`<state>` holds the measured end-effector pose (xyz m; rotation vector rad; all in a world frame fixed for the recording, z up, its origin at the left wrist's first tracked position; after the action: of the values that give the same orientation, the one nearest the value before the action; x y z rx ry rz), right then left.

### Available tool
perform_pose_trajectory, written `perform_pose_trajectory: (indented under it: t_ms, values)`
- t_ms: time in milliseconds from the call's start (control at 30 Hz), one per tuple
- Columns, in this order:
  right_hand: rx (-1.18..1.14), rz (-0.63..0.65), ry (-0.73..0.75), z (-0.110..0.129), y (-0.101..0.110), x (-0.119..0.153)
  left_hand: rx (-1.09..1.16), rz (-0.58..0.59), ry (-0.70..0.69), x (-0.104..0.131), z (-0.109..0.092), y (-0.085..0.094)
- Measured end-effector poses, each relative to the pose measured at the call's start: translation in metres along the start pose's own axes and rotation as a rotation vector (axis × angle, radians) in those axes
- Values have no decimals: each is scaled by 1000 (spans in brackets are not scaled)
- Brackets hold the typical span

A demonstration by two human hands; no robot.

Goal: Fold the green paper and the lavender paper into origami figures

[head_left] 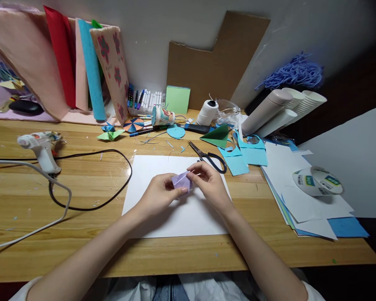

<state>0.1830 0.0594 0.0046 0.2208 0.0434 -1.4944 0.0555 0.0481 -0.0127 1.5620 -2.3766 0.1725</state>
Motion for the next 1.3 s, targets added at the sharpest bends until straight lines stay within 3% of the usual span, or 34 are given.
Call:
perform_pose_trajectory:
  t_ms: [267,367,500,600,833,1000,1067,1100,1233,1267,1300]
  values:
    - [4,48,5,5,-11,6,-172,-38,-28,3,-4,-2]
    - [8,62,31,9,-12,7,-202,-109,-45,3,-6,3]
    - [106,222,-8,8,-23,9,-221,-246,-99,6,-12,15]
    - [129,311,-91,0,-30,12,-237,-276,-129,8,-15,18]
    - [-100,289,-137,-6,-35,11,-89,-190,-84,5,-11,12]
    - [-48,310,-138,-7,-32,9,-12,-131,-59,1,-7,9]
    - [42,272,-119,-6,-7,-3,-28,-163,-51,0,-5,12]
    - [126,152,-106,-6,21,-14,-36,-176,-43,0,-4,14]
    - [772,-451,-143,9,186,-48,-49,-204,-30,0,0,16]
    - [989,-522,-252,10,225,-52,-54,-217,-33,0,0,17]
    - [1065,-575,-330,10,260,-56,-57,-231,-37,0,-1,18]
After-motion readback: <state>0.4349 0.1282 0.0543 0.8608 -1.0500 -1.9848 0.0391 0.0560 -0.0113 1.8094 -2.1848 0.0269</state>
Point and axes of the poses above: each hand's wrist, its own x-axis away from the middle knuckle, its own y-axis out of the back of the hand, z = x × y, the point moved 8 cm from there along -x, towards the middle knuckle, and after that the axes turned 5 degrees about y, right-handed, at the moved point
